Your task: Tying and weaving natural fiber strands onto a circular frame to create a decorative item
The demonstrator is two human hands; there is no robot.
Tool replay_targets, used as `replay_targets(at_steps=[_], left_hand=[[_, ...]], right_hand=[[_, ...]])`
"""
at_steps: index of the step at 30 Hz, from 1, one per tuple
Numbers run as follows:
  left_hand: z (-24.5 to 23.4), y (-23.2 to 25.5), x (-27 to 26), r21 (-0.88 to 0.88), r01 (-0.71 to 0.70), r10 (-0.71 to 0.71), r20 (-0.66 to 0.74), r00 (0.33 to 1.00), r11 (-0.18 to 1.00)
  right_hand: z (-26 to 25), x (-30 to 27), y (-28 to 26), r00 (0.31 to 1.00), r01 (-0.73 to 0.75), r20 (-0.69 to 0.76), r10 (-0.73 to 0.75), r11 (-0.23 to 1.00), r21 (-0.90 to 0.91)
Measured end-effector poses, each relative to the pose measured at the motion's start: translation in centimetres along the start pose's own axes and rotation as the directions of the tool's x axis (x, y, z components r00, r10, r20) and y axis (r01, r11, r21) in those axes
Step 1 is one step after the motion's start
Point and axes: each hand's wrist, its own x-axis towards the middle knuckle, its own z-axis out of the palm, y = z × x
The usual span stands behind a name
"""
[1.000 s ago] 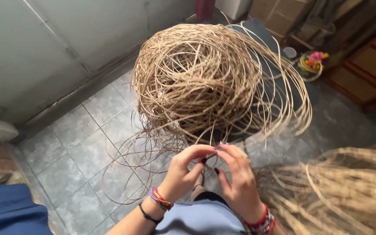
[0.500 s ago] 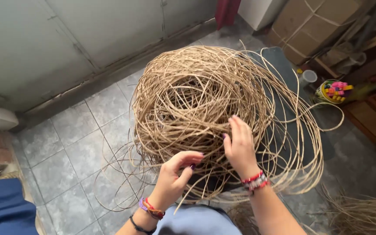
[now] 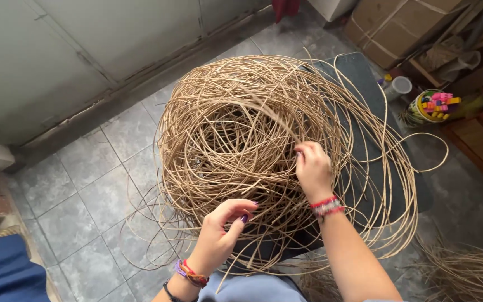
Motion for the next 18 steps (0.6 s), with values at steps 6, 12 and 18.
replay_targets(at_steps=[6,12,18], left_hand=[[2.3,-0.6,1.8,0.073,0.055,-0.066,0.161,0.985,0.996],[5.1,0.2,1.9,-0.4,0.487,-0.143,0.64,0.755,0.777],[8.6,0.9,3.9,-0.758,0.631,0.053,0.646,0.762,0.166]], right_hand=[[-6.7,-6.3,-3.9,0.938,0.228,-0.271,-0.215,0.973,0.018],[-12.0,-10.9,-9.9,0.878,0.263,-0.432,-0.206,0.962,0.076],[-12.8,-16.4,-13.1,0.896,0.246,-0.429,-0.118,0.935,0.257]])
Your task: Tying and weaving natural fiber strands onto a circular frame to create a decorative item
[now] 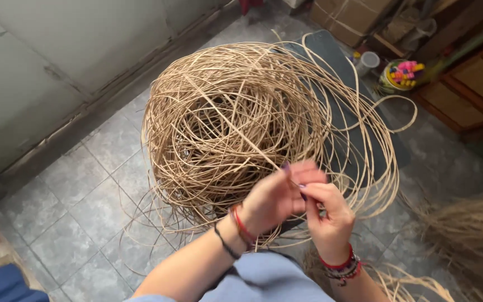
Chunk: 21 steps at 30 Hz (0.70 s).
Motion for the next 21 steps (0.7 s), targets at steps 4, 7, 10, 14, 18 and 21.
replay_targets(at_steps=[4,7,10,14,18,21], left_hand=[[-0.1,3.8,1.8,-0.034,-0.044,0.044,0.013,0.999,0.998],[0.5,7.1,1.9,-0.132,-0.26,0.215,-0.28,0.936,0.957],[1.4,10.4,0.5,0.107,-0.442,0.376,-0.72,0.583,0.891],[1.0,7.2,-1.4,0.859,-0.011,0.607,-0.352,0.713,0.511],[-0.1,0.9,-4.3,0.927,-0.148,0.031,0.169,0.985,-0.345],[2.2,-0.1,-6.0,0.876,-0.17,-0.334,0.011,0.943,-0.452]], right_hand=[[-2.0,-2.2,-0.7,0.997,0.075,0.002,-0.076,0.994,0.083],[-3.2,-4.1,0.2,0.998,0.037,-0.057,-0.03,0.99,0.138],[-4.0,-4.9,0.5,0.993,-0.12,0.005,0.122,0.981,-0.155],[-3.4,-4.9,0.9,0.912,-0.392,0.134,0.388,0.92,-0.001],[-2.4,-2.8,0.5,0.86,-0.5,0.223,0.46,0.846,0.183],[-2.2,-0.5,-2.6,0.866,-0.408,0.397,0.304,0.889,0.209]])
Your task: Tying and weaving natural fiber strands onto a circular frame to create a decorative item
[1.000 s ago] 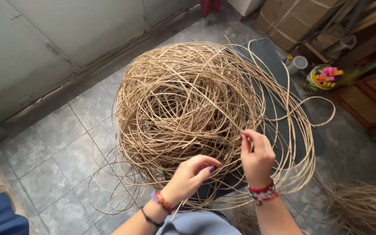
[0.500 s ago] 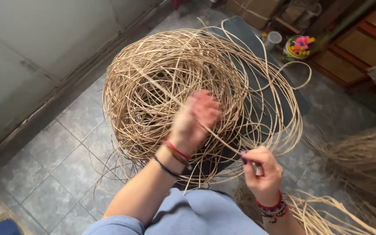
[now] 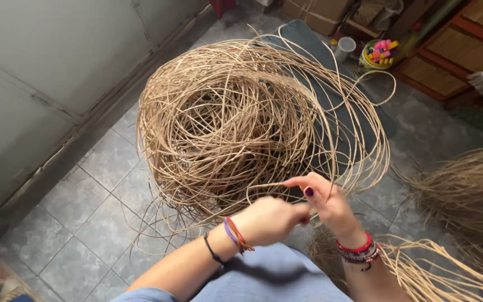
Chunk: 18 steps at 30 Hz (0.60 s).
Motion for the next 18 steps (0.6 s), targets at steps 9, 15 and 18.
replay_targets(at_steps=[9,15,18], left_hand=[[-3.5,-2.1,-0.8,-0.547,-0.339,-0.131,-0.648,0.75,0.766],[-7.2,-0.6,-1.4,-0.889,-0.444,-0.413,-0.449,0.792,0.115],[-5.8,-5.3,-1.0,-0.774,-0.37,-0.689,-0.63,0.359,0.514]], right_hand=[[-0.7,-1.0,2.7,0.91,-0.341,0.045,0.412,0.805,-0.485],[-0.4,-2.3,4.9,0.859,-0.318,0.035,0.511,0.586,-0.746],[0.1,-2.7,4.9,0.854,-0.331,0.029,0.52,0.585,-0.741]])
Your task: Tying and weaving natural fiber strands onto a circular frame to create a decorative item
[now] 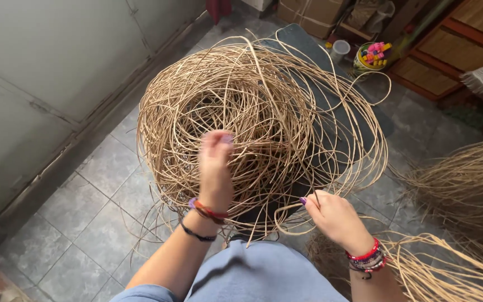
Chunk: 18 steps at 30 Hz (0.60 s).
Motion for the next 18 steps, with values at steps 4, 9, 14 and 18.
replay_targets(at_steps=[4,9,14,18], left_hand=[[-2.2,-0.1,1.9,-0.129,0.119,-0.159,-0.362,0.918,0.984],[3.1,2.5,-0.8,0.118,0.422,-0.432,0.411,0.803,0.899],[2.8,0.0,-1.3,-0.459,0.299,-0.037,0.498,0.866,0.837],[-0.1,-0.4,0.0,-0.283,0.052,0.033,0.286,0.958,0.958]], right_hand=[[0.6,-0.2,-0.1,1.0,0.008,-0.004,-0.008,0.999,0.039],[3.1,0.2,0.6,0.983,0.154,-0.073,-0.167,0.975,-0.161],[2.8,-1.2,0.6,0.953,0.215,-0.214,-0.214,0.976,-0.021],[2.0,-2.1,0.4,0.72,0.398,-0.575,-0.388,0.91,-0.115]])
